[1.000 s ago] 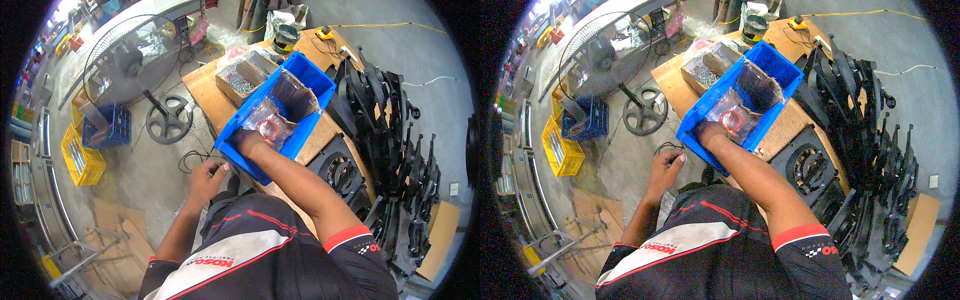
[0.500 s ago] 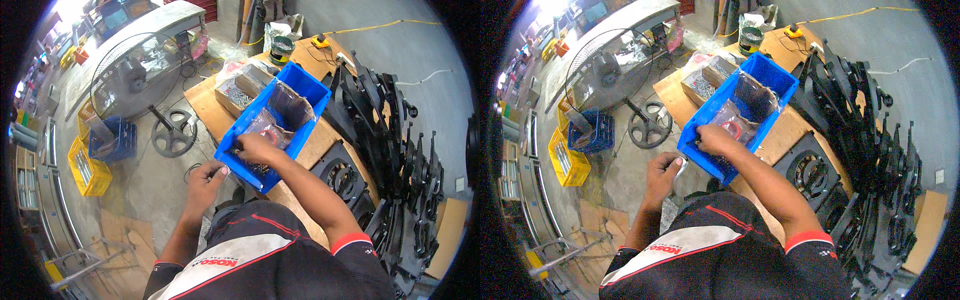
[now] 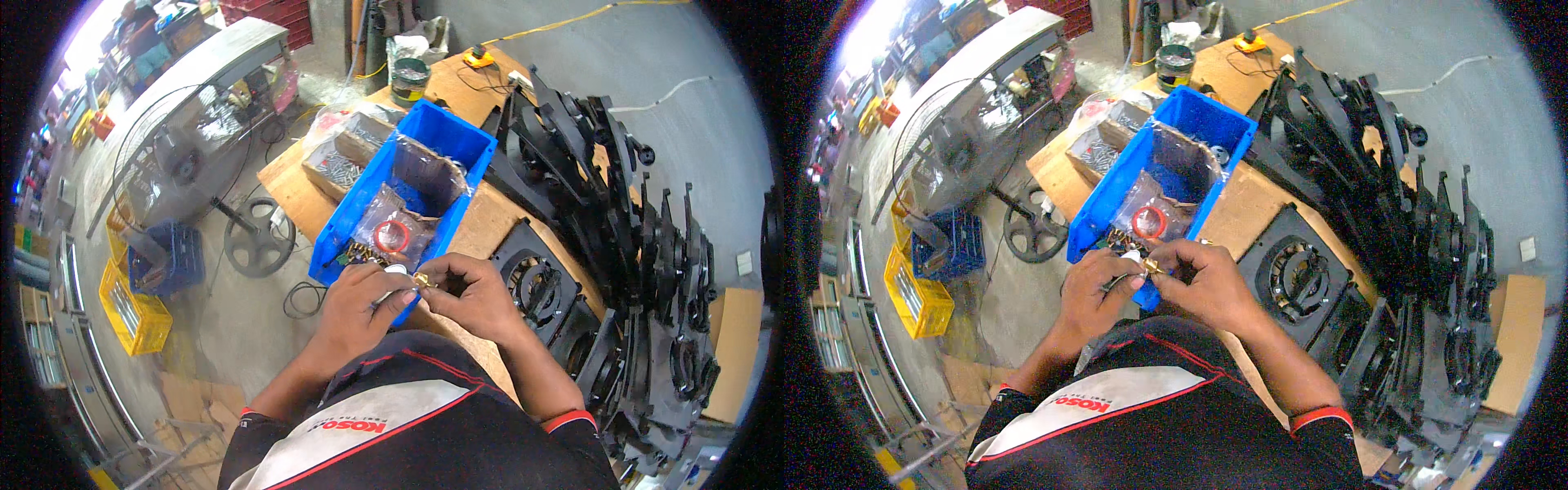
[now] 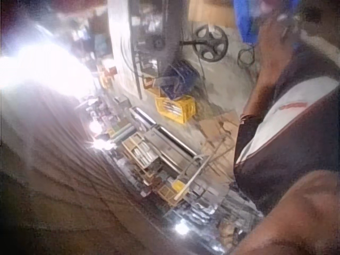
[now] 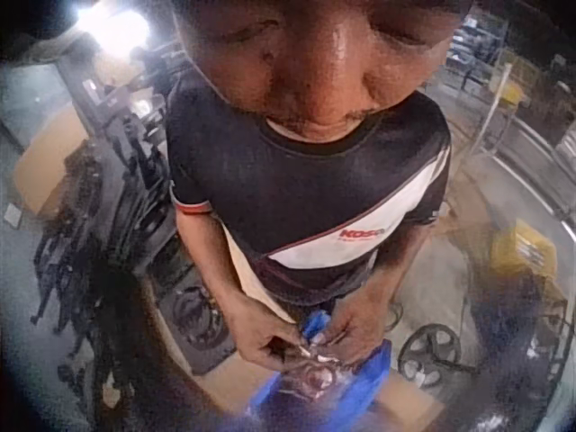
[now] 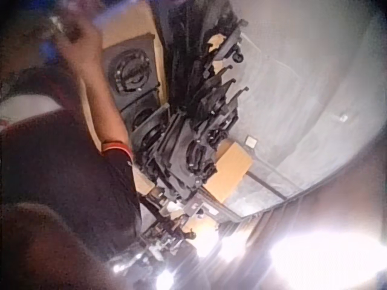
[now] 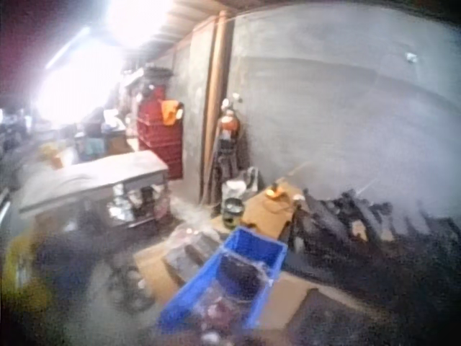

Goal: The person repeatedly picks small metal fasteners from a blue bin and wraps each one individually with white tape. The wrapped fasteners are placed back into the bin. The person continues this process throughout the clip.

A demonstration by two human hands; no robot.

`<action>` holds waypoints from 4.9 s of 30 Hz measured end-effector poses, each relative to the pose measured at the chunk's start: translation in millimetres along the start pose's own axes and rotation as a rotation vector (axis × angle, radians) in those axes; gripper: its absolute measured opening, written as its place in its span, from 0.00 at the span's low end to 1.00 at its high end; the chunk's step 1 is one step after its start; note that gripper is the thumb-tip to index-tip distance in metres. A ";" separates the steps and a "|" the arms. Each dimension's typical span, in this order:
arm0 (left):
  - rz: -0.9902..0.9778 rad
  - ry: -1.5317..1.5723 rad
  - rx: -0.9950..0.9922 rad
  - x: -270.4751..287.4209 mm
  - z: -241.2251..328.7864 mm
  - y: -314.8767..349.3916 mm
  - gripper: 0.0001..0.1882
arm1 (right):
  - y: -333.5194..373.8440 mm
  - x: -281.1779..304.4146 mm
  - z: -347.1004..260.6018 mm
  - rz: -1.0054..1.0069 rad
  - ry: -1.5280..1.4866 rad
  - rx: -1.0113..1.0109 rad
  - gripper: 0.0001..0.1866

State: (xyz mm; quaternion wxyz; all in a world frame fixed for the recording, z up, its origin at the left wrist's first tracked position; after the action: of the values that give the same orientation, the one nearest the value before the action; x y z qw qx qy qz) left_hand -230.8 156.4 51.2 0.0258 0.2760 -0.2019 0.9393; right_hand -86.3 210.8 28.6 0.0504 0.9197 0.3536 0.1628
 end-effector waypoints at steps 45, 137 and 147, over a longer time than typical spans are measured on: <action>0.034 0.391 0.067 -22.5 -12.0 -31.3 0.13 | 19.3 14.6 6.6 0.140 -0.187 0.091 0.16; -0.078 0.184 -0.067 -41.8 -2.9 -35.4 0.15 | 30.9 29.5 22.3 0.301 -0.159 0.182 0.09; -0.115 0.192 -0.010 -40.7 -14.1 -33.6 0.13 | 36.4 22.8 -13.5 0.330 0.359 0.453 0.13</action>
State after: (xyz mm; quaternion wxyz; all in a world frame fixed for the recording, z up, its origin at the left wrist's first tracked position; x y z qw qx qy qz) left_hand -198.1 195.3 31.1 0.1002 0.1960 -0.1869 0.9574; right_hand -51.9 198.6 54.9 -0.2456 0.9090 0.2304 0.2456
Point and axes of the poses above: each hand's wrist, its own y-axis away from the middle knuckle, its own x-axis out of the back of the hand, z = x × y, the point moved 9 cm from there along -y, towards the middle knuckle, and after that the axes turned 8 degrees about -z, right-handed, at the moved point
